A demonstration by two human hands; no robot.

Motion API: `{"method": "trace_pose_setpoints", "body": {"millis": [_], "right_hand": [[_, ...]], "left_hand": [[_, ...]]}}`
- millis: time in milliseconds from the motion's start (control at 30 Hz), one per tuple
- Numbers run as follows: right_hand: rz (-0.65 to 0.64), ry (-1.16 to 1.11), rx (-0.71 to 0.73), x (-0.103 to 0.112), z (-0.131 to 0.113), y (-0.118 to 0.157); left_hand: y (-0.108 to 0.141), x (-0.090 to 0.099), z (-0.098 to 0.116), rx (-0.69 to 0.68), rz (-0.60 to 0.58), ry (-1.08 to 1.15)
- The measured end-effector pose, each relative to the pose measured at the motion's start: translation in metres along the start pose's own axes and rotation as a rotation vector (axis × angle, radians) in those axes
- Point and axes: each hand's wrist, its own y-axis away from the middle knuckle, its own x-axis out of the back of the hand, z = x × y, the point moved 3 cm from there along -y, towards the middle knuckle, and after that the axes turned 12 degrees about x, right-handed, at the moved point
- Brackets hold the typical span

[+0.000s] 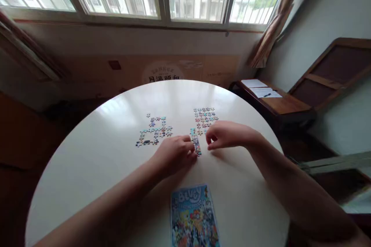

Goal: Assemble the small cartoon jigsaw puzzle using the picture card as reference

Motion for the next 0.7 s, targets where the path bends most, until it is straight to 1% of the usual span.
{"method": "trace_pose_setpoints", "body": {"millis": [100,200,333,433,533,700], "right_hand": [[0.010,-0.004,0.008,0.003,-0.001,0.001],[0.015,-0.015,0.000,0.004,-0.001,0.003],[-0.012,-0.046,-0.008,0.004,-0.003,0.000],[-0.060,-0.071,-0.015,0.003,-0.006,-0.005],[-0.136,-0.080,-0.030,-0.001,-0.007,-0.011],[-0.258,-0.099,-0.058,-0.011,-0.010,-0.016]], "left_hand": [[-0.001,0.003,0.000,-0.005,-0.016,0.003],[0.000,0.007,0.000,-0.043,-0.030,0.020],[0.003,0.012,-0.006,-0.100,-0.009,0.039],[0.004,0.013,-0.011,-0.132,0.020,0.039],[0.004,0.012,-0.014,-0.153,0.045,0.035],[0.002,0.014,-0.015,-0.139,0.081,-0.014]]}}
